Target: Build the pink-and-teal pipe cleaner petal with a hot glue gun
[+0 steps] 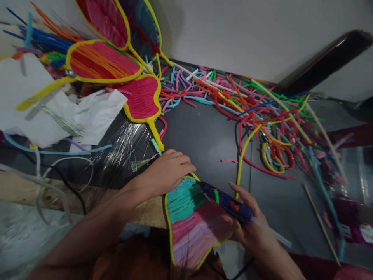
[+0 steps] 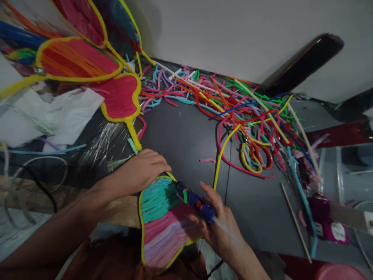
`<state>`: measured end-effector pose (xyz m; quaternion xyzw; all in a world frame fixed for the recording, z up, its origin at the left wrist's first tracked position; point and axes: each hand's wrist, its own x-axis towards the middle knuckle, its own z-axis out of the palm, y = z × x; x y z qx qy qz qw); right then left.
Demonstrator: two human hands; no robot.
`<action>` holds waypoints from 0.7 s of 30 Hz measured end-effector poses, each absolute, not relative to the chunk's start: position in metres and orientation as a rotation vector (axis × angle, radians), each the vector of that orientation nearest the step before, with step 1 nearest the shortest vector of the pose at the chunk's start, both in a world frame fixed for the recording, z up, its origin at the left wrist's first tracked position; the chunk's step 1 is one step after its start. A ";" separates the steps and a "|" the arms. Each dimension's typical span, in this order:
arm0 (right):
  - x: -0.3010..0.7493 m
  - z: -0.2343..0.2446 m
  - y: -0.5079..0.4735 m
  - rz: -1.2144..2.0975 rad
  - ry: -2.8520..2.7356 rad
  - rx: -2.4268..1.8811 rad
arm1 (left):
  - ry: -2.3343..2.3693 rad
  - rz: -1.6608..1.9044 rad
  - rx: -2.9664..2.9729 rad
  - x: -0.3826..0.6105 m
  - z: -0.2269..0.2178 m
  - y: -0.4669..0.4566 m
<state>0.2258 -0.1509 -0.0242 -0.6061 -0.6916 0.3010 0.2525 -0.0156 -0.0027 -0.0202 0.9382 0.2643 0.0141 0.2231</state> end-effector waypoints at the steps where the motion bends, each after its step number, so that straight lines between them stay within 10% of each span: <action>1: 0.227 -0.024 -0.152 0.821 -1.883 -1.650 | 0.732 0.039 2.590 -0.016 -0.020 -0.003; 12: 0.240 -0.007 -0.155 0.728 -1.959 -1.699 | 0.752 0.039 2.563 -0.018 -0.017 -0.004; 21: 0.291 -0.014 -0.127 -0.047 -2.258 -1.975 | 0.810 0.106 2.718 -0.020 -0.013 -0.010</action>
